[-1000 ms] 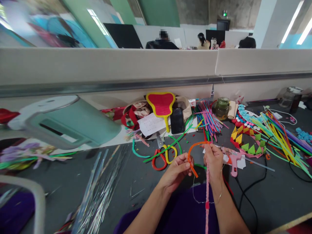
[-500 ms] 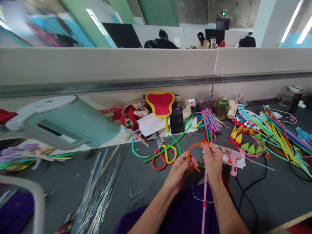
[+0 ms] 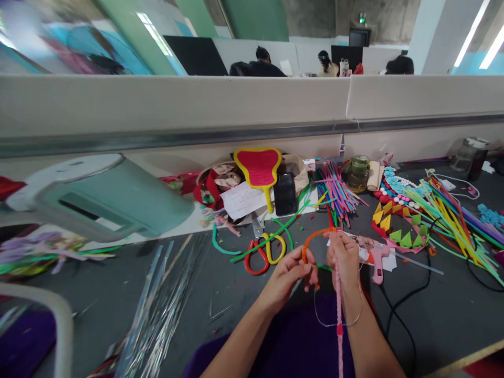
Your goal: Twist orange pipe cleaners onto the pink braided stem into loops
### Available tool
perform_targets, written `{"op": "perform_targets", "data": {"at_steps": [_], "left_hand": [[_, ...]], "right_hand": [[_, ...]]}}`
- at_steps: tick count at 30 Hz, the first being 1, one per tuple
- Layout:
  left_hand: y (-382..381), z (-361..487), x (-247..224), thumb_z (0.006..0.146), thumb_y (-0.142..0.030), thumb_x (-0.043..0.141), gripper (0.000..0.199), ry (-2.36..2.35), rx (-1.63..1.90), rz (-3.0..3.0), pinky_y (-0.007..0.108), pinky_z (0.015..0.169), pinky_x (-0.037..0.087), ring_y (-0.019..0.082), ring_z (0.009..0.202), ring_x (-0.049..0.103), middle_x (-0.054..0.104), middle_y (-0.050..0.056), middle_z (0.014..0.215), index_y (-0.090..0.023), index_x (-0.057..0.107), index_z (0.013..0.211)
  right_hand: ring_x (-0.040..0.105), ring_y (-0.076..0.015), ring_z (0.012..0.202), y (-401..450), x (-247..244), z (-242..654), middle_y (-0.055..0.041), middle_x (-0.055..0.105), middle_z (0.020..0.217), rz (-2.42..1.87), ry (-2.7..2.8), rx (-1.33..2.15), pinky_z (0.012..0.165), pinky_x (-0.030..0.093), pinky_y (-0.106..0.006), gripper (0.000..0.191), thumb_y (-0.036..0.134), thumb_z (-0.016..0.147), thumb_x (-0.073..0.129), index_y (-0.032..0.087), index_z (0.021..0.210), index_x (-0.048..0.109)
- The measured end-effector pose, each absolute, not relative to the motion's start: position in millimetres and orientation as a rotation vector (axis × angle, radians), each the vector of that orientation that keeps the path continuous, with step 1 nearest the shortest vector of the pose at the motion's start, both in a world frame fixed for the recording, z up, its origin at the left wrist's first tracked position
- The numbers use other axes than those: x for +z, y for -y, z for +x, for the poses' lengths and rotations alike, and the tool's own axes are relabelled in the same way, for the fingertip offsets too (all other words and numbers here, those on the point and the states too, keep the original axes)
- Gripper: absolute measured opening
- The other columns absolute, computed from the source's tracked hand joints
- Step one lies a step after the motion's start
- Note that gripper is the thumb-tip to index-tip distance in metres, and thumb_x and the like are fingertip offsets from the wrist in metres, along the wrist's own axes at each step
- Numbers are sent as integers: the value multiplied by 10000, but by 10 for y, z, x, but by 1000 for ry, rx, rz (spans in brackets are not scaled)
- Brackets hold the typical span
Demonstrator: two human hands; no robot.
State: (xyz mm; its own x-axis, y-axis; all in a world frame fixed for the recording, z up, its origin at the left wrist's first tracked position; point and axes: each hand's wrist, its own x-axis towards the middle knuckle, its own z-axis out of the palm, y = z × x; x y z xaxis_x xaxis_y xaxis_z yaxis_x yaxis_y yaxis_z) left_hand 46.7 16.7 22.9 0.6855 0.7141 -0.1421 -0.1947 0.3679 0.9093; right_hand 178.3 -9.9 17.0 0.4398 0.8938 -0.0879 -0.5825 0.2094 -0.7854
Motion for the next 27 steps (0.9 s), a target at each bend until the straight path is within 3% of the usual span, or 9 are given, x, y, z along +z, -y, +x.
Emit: {"op": "perform_targets", "data": {"at_steps": [6,11,20,27], "left_hand": [[-231,342,245,653,-218,691,149,-494,587,982,215,458,457,137,551,565,651,60,658,-132,672,773],[-161,408,234,633,-305,777,322,-421,606,921,176,433,414,108,591,531,678,105,873,-134,716,899],[-172,441,170,543,-345,851,356,-513,683,886,182,414,428,87,497,516,641,35,678,-135,700,788],[-132,527,199,611,-267,800,246,-666,814,889,154,399,397,51,434,445,523,-47,527,-142,622,726]], "right_hand": [[161,-19,304,103,183,1793,133,290,378,-839,439,1132,312,127,-152,308,456,731,685,158,776,619],[192,-24,306,98,171,1781,129,306,369,-862,428,1146,310,138,-149,319,461,724,689,155,780,620],[178,-14,296,87,142,1789,131,311,370,-835,433,1151,312,125,-142,300,447,737,689,156,772,621],[184,-17,305,63,76,1789,129,298,376,-882,427,1062,317,132,-150,298,444,754,676,150,781,639]]}}
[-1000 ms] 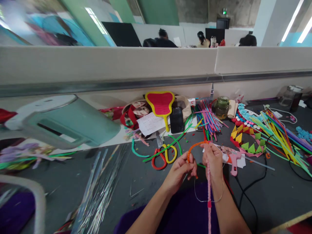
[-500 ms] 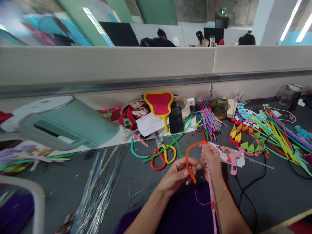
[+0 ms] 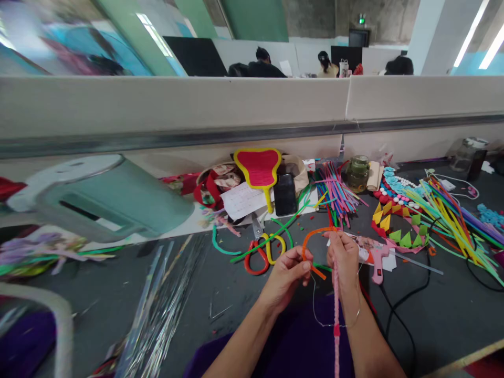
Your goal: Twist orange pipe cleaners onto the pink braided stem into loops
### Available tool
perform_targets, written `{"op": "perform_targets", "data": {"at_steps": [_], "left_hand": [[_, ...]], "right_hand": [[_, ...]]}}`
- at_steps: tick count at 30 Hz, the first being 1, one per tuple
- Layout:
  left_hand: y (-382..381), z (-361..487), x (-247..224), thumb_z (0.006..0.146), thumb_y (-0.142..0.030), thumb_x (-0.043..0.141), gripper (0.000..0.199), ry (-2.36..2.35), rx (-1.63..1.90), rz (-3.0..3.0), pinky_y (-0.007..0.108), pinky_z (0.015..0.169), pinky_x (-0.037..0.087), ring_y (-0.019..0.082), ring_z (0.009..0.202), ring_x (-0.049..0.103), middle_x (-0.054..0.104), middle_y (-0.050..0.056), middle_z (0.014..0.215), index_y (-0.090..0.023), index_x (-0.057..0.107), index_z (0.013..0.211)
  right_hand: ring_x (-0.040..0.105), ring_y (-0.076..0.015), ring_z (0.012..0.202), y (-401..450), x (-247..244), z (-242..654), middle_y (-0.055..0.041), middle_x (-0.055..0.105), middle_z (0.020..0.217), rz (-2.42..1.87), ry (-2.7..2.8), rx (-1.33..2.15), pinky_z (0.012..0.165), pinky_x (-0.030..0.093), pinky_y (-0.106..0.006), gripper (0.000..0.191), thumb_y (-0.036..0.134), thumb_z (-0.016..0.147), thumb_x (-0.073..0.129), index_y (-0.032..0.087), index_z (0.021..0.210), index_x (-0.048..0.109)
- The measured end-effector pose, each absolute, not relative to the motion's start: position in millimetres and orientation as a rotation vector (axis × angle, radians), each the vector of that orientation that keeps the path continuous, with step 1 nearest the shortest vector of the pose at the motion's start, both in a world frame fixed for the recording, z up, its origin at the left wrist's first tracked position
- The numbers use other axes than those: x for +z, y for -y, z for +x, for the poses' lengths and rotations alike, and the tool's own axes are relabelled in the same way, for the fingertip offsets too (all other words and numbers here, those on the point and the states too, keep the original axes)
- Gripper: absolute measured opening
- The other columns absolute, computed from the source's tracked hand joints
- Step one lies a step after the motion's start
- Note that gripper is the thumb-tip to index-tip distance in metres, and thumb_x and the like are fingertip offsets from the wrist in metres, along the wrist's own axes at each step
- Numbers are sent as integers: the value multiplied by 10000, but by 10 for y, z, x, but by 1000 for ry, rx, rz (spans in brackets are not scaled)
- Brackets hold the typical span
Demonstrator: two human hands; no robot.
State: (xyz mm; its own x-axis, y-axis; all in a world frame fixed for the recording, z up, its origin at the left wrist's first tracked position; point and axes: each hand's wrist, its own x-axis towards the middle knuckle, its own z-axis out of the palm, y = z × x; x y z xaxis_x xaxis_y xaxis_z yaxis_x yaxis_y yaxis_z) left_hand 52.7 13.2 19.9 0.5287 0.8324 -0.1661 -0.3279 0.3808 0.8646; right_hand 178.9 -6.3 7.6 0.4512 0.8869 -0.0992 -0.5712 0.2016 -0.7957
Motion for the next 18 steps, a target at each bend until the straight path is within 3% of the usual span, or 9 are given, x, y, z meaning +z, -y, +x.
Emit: {"op": "perform_targets", "data": {"at_steps": [3,8,18], "left_hand": [[-86,577,211,634,-242,768,227,-750,881,888,146,385,380,46,421,443,506,-66,535,-156,591,745],[-52,636,181,660,-211,714,220,-819,934,887,143,345,350,14,376,433,639,-18,777,-153,580,825],[-118,560,176,847,-264,579,142,-475,721,920,126,313,297,45,288,446,671,-2,626,-189,468,891]], "right_hand": [[203,-24,314,59,44,1780,121,318,377,-928,462,993,321,152,-156,286,439,766,665,154,791,646],[215,-32,316,61,7,1773,113,336,372,-959,494,955,324,165,-166,290,446,776,650,156,797,648],[198,-25,300,65,78,1788,121,325,363,-901,462,1009,314,148,-160,314,458,756,666,147,796,639]]}}
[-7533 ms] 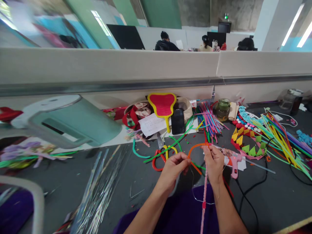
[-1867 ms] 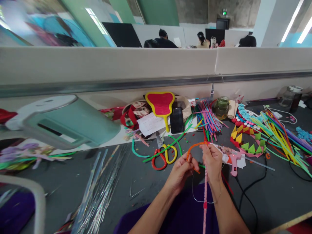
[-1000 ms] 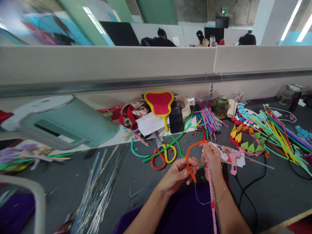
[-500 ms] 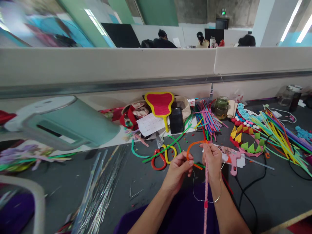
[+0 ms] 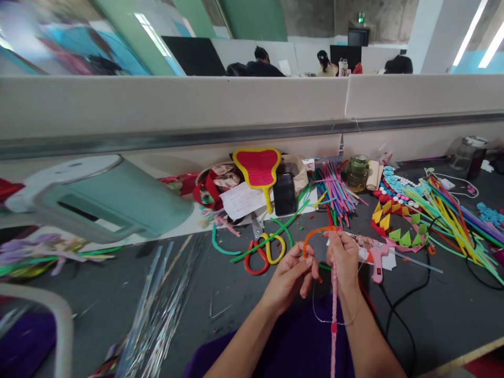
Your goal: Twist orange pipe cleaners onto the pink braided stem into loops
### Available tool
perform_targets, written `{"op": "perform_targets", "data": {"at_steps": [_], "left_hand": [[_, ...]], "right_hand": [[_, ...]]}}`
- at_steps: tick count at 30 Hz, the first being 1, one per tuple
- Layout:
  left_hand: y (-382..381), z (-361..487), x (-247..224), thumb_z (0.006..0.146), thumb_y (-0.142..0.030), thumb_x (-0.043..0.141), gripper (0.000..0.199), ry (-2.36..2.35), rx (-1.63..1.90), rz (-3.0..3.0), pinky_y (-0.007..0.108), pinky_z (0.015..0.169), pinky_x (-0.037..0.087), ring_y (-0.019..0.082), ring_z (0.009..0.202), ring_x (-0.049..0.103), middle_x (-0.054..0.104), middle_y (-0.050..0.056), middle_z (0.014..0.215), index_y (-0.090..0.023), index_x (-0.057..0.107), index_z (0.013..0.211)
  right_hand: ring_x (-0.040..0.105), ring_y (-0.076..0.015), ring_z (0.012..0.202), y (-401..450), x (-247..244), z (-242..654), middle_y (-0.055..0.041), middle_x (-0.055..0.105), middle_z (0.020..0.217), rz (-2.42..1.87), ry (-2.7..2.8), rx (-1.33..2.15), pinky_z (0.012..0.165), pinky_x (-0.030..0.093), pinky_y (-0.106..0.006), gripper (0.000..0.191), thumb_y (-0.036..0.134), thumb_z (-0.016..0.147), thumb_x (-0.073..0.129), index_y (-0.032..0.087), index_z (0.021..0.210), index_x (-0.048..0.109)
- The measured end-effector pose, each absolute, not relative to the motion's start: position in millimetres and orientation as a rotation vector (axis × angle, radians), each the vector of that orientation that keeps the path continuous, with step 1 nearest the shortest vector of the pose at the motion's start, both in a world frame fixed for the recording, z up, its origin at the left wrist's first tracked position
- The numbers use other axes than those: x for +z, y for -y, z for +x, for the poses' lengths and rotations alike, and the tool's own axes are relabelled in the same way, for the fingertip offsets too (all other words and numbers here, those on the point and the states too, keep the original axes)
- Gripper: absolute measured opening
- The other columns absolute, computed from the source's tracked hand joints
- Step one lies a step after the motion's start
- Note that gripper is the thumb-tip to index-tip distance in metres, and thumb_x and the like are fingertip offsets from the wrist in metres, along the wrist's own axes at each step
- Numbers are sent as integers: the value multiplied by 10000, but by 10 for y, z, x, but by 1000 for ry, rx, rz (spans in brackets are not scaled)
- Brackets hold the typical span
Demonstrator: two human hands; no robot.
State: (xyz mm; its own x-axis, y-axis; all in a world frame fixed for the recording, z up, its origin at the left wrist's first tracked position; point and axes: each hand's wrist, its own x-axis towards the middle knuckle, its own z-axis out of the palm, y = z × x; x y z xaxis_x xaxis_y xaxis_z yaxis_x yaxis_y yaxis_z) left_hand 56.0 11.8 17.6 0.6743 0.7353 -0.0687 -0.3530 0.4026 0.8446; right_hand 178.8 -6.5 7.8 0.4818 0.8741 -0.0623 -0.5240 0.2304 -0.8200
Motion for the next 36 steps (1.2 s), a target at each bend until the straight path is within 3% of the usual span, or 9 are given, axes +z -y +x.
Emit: {"op": "perform_targets", "data": {"at_steps": [7,12,18,23,36], "left_hand": [[-101,470,270,789,-288,661,215,-275,632,912,222,467,506,133,503,629,678,38,688,-150,584,935],[-124,382,273,754,-302,709,241,-292,571,996,262,520,541,184,639,671,694,93,782,-107,663,889],[-201,299,265,728,-354,725,271,-466,487,1107,218,456,485,139,542,628,689,78,716,-102,680,818],[-260,225,361,702,-393,733,296,-613,428,1251,154,386,330,55,430,503,666,40,619,-107,658,712],[-279,270,376,669,-278,647,193,-878,426,1217,179,368,210,49,344,395,593,5,456,-148,560,555]], "right_hand": [[171,-14,304,98,143,1731,132,314,371,-763,359,1271,289,147,-123,278,411,744,693,146,796,627],[174,-12,299,97,104,1686,135,320,382,-701,322,1414,275,159,-107,250,379,738,707,152,802,625],[130,-3,302,86,96,1737,139,307,375,-625,323,1443,278,142,-109,237,352,730,724,139,789,639],[146,-5,292,83,111,1780,135,310,368,-671,373,1378,284,133,-124,249,367,741,714,137,781,628],[237,-30,313,69,42,1809,111,343,372,-991,529,1006,329,145,-175,305,448,738,686,147,772,648]]}}
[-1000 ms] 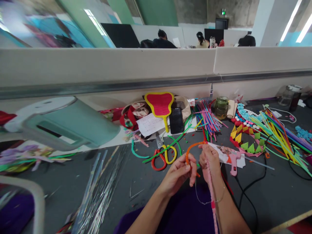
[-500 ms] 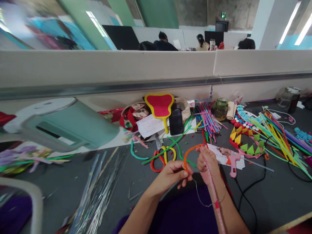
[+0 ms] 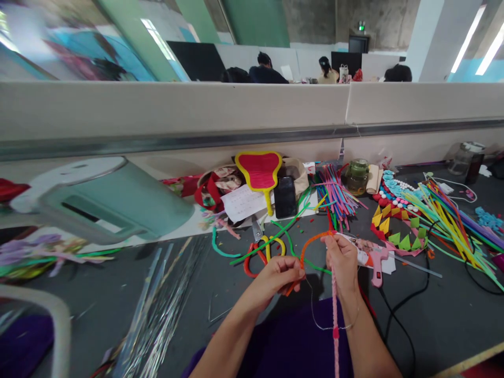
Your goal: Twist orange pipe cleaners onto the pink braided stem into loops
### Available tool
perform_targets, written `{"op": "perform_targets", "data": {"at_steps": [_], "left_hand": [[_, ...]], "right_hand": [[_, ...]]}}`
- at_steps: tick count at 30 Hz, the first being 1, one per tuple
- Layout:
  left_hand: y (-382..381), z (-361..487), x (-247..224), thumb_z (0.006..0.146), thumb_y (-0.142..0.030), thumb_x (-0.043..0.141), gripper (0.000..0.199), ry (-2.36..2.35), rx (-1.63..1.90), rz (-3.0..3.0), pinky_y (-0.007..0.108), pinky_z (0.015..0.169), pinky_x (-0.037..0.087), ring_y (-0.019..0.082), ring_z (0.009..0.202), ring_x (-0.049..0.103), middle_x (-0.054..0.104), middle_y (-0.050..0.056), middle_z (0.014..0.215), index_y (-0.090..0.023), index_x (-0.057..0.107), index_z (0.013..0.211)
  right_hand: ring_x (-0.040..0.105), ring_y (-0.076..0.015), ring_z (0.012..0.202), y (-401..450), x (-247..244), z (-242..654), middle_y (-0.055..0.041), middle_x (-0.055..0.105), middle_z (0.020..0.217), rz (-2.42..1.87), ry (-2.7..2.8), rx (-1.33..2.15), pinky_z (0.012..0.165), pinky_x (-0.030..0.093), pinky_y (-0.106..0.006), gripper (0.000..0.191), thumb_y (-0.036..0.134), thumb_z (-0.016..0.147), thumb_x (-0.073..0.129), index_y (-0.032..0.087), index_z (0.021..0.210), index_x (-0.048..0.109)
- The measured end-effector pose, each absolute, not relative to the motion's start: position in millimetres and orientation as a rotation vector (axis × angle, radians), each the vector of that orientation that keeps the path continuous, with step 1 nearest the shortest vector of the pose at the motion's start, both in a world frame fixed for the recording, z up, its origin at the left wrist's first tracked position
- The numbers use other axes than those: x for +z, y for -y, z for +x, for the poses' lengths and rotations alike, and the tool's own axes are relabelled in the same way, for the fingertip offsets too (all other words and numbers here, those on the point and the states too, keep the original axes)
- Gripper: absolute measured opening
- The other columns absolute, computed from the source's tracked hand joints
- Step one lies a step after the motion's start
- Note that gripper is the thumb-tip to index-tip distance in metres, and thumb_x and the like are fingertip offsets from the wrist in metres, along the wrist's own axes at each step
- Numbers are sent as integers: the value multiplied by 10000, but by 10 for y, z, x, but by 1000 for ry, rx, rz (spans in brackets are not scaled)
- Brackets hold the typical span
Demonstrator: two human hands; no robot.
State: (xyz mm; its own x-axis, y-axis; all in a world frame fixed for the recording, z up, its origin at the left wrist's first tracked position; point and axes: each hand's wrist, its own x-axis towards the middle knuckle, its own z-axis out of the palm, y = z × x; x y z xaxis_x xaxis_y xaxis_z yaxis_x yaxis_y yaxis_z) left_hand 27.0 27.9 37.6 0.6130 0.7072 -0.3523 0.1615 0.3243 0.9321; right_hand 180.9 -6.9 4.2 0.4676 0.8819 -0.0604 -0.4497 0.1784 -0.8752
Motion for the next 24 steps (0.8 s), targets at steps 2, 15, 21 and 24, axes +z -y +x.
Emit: {"op": "perform_targets", "data": {"at_steps": [2,15,21,24], "left_hand": [[-268,305,335,665,-249,607,157,-908,454,1203,176,359,197,48,335,390,575,-2,444,-148,558,554],[-340,305,226,737,-480,640,368,-739,527,1006,167,324,230,38,285,362,562,-10,438,-112,643,726],[-376,243,215,768,-455,652,351,-632,541,1091,157,364,340,80,364,528,641,33,503,-105,661,785],[-389,211,227,749,-405,687,295,-598,532,1106,159,385,378,106,425,596,674,48,556,-118,629,711]], "right_hand": [[252,-36,332,78,59,1798,102,356,385,-1027,563,967,343,164,-184,306,450,748,676,145,769,655],[224,-37,329,39,3,1853,112,320,388,-1064,509,909,343,149,-184,307,459,735,680,156,770,652],[203,-26,291,-1,-99,1844,124,328,353,-1005,588,1133,313,132,-163,328,468,716,701,153,781,635],[180,-24,282,8,-71,1822,129,320,355,-955,599,1223,301,133,-158,372,514,717,685,155,801,636]]}}
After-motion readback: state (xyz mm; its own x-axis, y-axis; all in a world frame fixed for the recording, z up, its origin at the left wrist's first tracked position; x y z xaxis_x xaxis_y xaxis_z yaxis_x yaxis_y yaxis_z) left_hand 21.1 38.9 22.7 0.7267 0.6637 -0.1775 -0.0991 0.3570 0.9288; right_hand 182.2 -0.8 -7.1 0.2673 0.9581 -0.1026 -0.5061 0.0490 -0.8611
